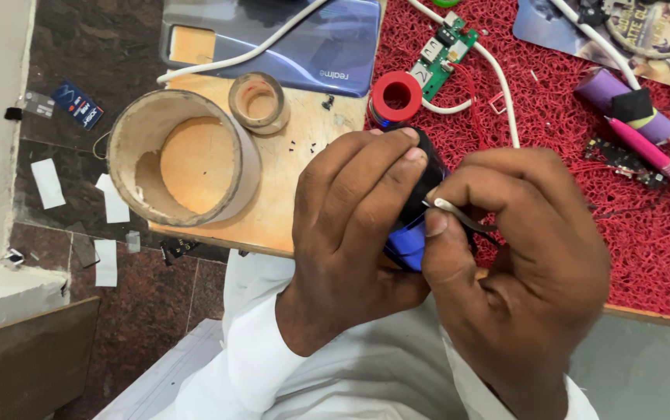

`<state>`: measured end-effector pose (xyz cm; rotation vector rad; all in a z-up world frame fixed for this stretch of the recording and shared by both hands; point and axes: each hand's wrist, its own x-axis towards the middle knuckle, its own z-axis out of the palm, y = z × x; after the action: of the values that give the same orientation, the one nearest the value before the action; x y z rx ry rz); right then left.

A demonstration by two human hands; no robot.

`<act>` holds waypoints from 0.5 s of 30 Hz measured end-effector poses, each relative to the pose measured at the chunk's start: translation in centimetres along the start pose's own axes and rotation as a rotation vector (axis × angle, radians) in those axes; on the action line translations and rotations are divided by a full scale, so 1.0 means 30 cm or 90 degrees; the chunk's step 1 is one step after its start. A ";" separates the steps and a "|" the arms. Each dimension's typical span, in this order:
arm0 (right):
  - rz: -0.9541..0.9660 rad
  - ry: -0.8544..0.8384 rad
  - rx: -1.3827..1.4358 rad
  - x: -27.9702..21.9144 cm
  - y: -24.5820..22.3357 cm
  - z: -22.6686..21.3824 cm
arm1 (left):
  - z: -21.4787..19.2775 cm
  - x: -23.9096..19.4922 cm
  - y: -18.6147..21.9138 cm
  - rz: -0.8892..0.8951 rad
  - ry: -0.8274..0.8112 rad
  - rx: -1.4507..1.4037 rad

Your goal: The person assembles a small cylindrical electronic device by connecting wires, attaching a black circular cover, and using a screwdriver to secure the casing. The person handles the device and tools on a cluttered workbench.

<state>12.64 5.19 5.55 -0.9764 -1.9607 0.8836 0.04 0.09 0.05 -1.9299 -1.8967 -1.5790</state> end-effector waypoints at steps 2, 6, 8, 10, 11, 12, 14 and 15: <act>-0.022 0.002 -0.016 -0.001 0.009 0.007 | 0.001 -0.001 -0.001 -0.002 -0.003 -0.009; -0.051 0.007 -0.039 -0.004 0.020 0.028 | -0.010 -0.003 -0.005 -0.009 -0.012 -0.029; -0.060 0.007 -0.047 -0.002 0.026 0.029 | -0.010 -0.003 -0.007 -0.010 -0.012 -0.041; -0.076 0.004 -0.058 -0.002 0.032 0.031 | -0.009 -0.007 -0.010 -0.008 -0.011 -0.054; -0.085 0.001 -0.063 -0.003 0.035 0.031 | -0.009 -0.010 -0.012 -0.006 -0.011 -0.060; -0.097 -0.006 -0.063 -0.002 0.037 0.029 | -0.009 -0.013 -0.013 -0.008 -0.012 -0.065; -0.102 -0.018 -0.063 -0.001 0.039 0.029 | -0.010 -0.016 -0.015 -0.016 -0.014 -0.074; -0.094 -0.023 -0.063 -0.001 0.039 0.027 | -0.011 -0.018 -0.015 -0.021 -0.013 -0.078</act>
<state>12.35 5.52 4.20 -0.8633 -2.0937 0.7324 -0.38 -0.39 -0.39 -1.9785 -1.8905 -1.7294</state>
